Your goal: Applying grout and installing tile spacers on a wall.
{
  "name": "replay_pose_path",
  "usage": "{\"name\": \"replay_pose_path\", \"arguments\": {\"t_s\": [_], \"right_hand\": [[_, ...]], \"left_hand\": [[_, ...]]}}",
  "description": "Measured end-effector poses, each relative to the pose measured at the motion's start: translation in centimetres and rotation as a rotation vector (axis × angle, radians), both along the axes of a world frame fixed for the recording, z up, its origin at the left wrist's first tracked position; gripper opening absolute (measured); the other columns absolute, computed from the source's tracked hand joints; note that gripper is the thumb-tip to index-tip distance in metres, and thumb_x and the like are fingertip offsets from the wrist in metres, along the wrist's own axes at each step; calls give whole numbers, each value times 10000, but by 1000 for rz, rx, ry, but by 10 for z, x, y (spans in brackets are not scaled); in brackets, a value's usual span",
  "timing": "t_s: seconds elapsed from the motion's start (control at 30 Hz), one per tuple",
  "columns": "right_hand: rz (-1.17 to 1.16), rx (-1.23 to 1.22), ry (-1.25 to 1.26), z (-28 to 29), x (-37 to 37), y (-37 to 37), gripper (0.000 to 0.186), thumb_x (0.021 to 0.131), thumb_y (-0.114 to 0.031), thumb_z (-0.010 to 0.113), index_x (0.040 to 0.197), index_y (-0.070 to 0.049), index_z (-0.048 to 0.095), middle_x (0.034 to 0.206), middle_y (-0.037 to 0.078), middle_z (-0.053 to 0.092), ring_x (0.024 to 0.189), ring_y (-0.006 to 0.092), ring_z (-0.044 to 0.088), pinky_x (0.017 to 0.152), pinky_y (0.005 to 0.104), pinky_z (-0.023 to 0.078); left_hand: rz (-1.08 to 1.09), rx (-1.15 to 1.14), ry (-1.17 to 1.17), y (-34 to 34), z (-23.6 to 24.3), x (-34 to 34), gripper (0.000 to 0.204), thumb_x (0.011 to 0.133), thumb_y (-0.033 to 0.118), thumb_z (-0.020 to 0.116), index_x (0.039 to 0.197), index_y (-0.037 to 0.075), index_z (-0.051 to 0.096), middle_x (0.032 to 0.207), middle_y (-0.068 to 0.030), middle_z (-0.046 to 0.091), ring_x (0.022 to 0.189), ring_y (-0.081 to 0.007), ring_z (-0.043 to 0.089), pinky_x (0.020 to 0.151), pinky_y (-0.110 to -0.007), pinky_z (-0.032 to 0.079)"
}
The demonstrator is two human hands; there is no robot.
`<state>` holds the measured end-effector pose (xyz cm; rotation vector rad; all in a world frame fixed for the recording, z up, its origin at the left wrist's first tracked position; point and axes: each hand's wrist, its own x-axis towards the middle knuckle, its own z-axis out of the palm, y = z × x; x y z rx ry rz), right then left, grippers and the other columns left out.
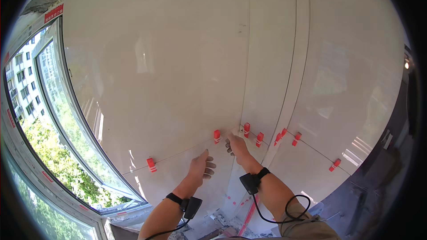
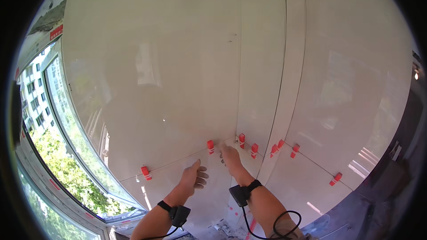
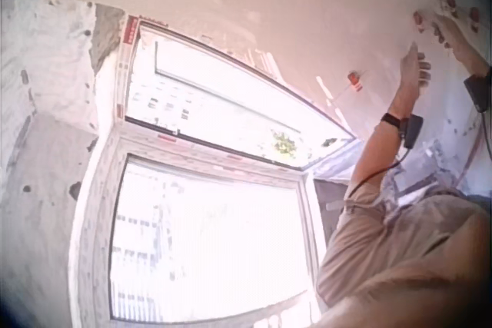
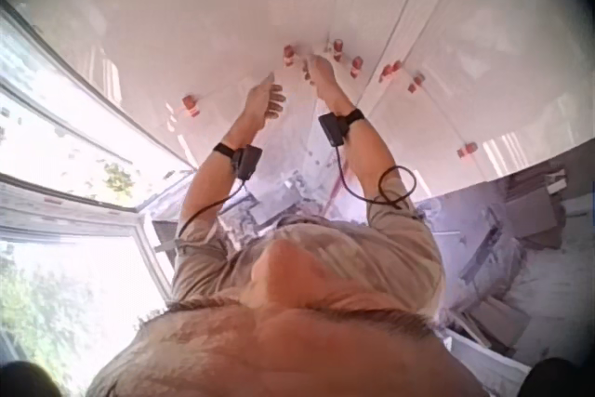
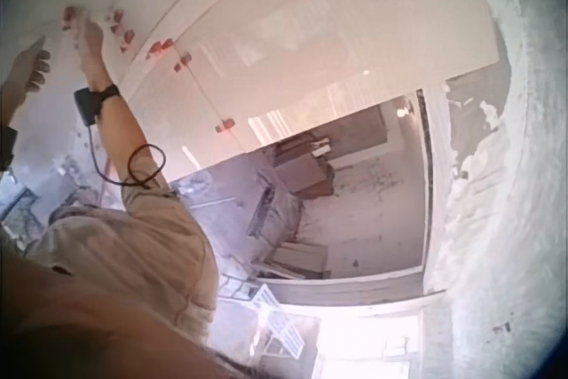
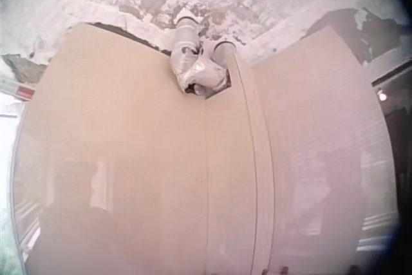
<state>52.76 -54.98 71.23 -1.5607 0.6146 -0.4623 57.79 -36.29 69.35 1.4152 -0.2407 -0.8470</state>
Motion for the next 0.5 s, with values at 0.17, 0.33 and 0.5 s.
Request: {"name": "replay_pose_path", "arguments": {"t_s": [0.17, 0.33, 0.5], "right_hand": [[-352, -998, -271, -12, 11, -11, 501, 921, -515, 480, 877, -26, 577, 741, 71, 604, 640, 188, 602, 579, 380, 455], [43, -661, 95, 10, 30, -22, 560, 898, -546, 480, 921, -10, 641, 750, 174, 637, 643, 338, 617, 620, 412, 494], [121, -198, 53, 12, 22, -2, 597, 918, -590, 453, 839, -25, 629, 671, 44, 583, 532, 149, 535, 462, 282, 370]], "left_hand": [[34, 133, -93, 25, -42, -12, 459, 913, 490, 531, 935, 38, 603, 735, -60, 605, 548, -159, 562, 473, -297, 424], [90, 83, -37, 14, -31, -24, 525, 875, 536, 569, 880, 13, 613, 725, -70, 601, 515, -144, 522, 451, -285, 405], [115, 79, -105, -52, 24, -3, 767, 784, 738, 522, 894, -14, 620, 720, -76, 587, 533, -170, 546, 457, -318, 405]]}}
